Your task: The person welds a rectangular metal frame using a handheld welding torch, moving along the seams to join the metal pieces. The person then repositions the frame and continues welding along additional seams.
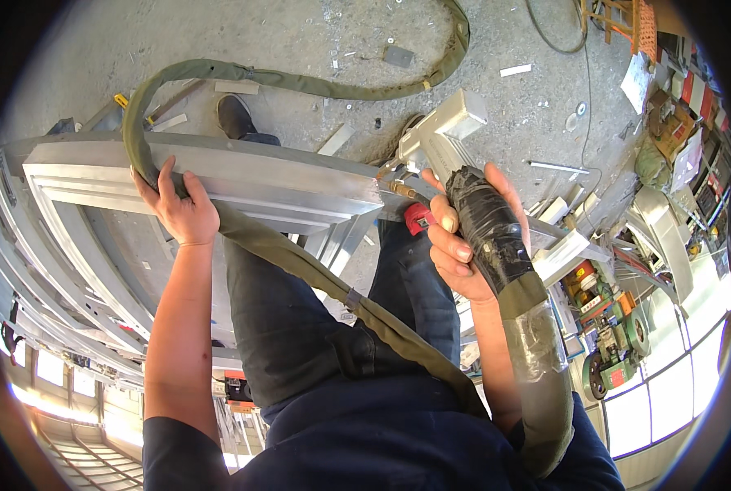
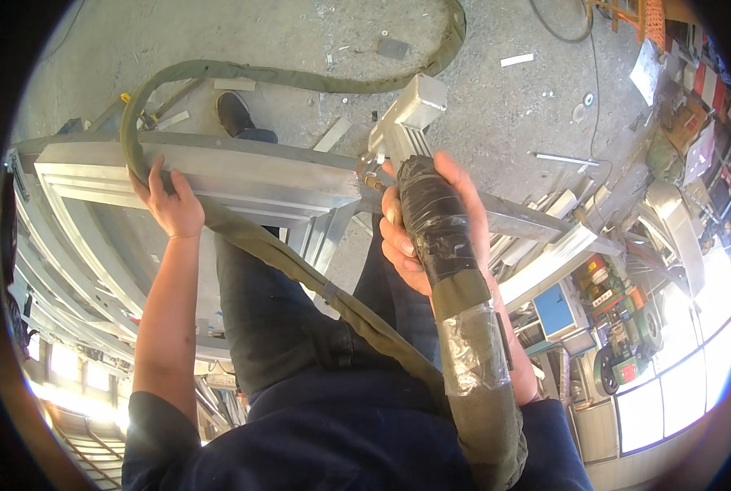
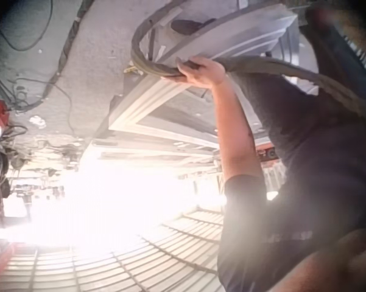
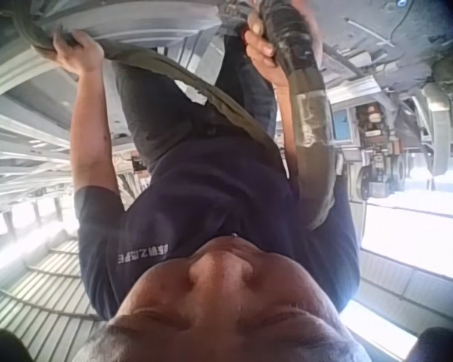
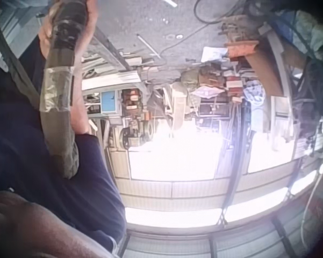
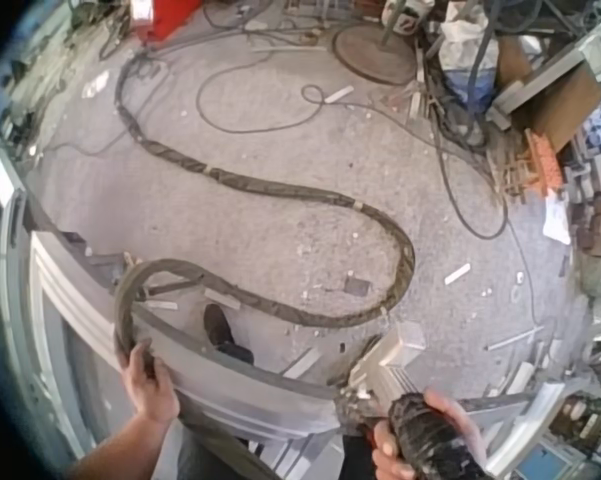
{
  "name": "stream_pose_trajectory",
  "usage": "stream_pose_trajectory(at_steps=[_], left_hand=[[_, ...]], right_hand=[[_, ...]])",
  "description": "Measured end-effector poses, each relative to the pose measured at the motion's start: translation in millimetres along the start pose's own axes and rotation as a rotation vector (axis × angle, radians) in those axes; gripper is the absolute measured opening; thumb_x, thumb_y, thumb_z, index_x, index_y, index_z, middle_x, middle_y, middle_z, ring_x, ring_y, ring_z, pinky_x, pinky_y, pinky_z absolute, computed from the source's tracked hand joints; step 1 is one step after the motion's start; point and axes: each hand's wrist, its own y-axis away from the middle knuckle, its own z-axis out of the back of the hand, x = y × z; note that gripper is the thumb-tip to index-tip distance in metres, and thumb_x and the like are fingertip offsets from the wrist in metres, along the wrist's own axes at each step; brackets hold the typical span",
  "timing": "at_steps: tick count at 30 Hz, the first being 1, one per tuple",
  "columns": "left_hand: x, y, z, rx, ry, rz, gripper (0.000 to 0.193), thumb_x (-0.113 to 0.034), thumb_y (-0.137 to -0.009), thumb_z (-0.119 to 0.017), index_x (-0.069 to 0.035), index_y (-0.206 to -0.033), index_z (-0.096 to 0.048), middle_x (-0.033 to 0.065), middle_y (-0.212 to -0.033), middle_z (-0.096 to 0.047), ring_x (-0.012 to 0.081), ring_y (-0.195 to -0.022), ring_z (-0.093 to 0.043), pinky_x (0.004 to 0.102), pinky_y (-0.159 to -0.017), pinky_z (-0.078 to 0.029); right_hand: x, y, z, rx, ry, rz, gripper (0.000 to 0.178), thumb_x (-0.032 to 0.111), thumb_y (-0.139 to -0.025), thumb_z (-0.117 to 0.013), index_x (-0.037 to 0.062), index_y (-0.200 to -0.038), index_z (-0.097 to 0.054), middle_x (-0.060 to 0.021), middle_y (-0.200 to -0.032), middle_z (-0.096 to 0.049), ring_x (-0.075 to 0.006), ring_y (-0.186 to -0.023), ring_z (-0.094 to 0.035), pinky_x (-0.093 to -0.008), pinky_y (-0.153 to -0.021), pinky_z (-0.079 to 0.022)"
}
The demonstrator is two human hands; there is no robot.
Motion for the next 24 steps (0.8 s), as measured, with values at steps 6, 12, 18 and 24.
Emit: stream_pose_trajectory(at_steps=[6,12,18,24], left_hand=[[0.3,0.6,-0.4,0.000,-0.004,-0.001,0.036,-0.018,-0.090,-0.061,-0.007,-0.124,-0.063,0.0351,-0.152,-0.028,0.0510,-0.140,-0.033,0.0515,-0.114,-0.031],[1.9,0.8,-0.6,0.006,0.003,0.007,0.035,-0.020,-0.091,-0.060,-0.006,-0.123,-0.063,0.0346,-0.152,-0.029,0.0503,-0.139,-0.033,0.0517,-0.114,-0.031],[2.5,1.9,-1.2,0.022,-0.027,-0.004,0.037,-0.022,-0.092,-0.060,-0.007,-0.125,-0.062,0.0346,-0.152,-0.028,0.0505,-0.140,-0.033,0.0522,-0.113,-0.032],[1.4,0.9,0.8,0.036,-0.040,0.018,0.037,-0.023,-0.092,-0.059,-0.007,-0.126,-0.061,0.0348,-0.152,-0.027,0.0507,-0.139,-0.032,0.0521,-0.113,-0.032]], right_hand=[[-0.6,-1.0,4.3,0.003,-0.013,-0.008,0.074,0.051,-0.105,-0.033,-0.0121,-0.145,-0.036,-0.0212,-0.089,-0.059,-0.0246,-0.059,-0.055,-0.0351,-0.046,-0.044],[1.8,0.2,8.2,0.038,-0.004,-0.016,0.073,0.050,-0.105,-0.033,-0.0118,-0.144,-0.037,-0.0212,-0.089,-0.059,-0.0241,-0.059,-0.055,-0.0349,-0.045,-0.044],[3.5,4.7,11.1,0.068,-0.008,-0.019,0.073,0.049,-0.105,-0.032,-0.0112,-0.145,-0.037,-0.0210,-0.090,-0.059,-0.0241,-0.060,-0.055,-0.0347,-0.045,-0.044],[3.3,9.0,8.6,0.072,-0.015,-0.013,0.073,0.050,-0.105,-0.032,-0.0107,-0.145,-0.037,-0.0206,-0.089,-0.059,-0.0241,-0.059,-0.055,-0.0347,-0.046,-0.044]])
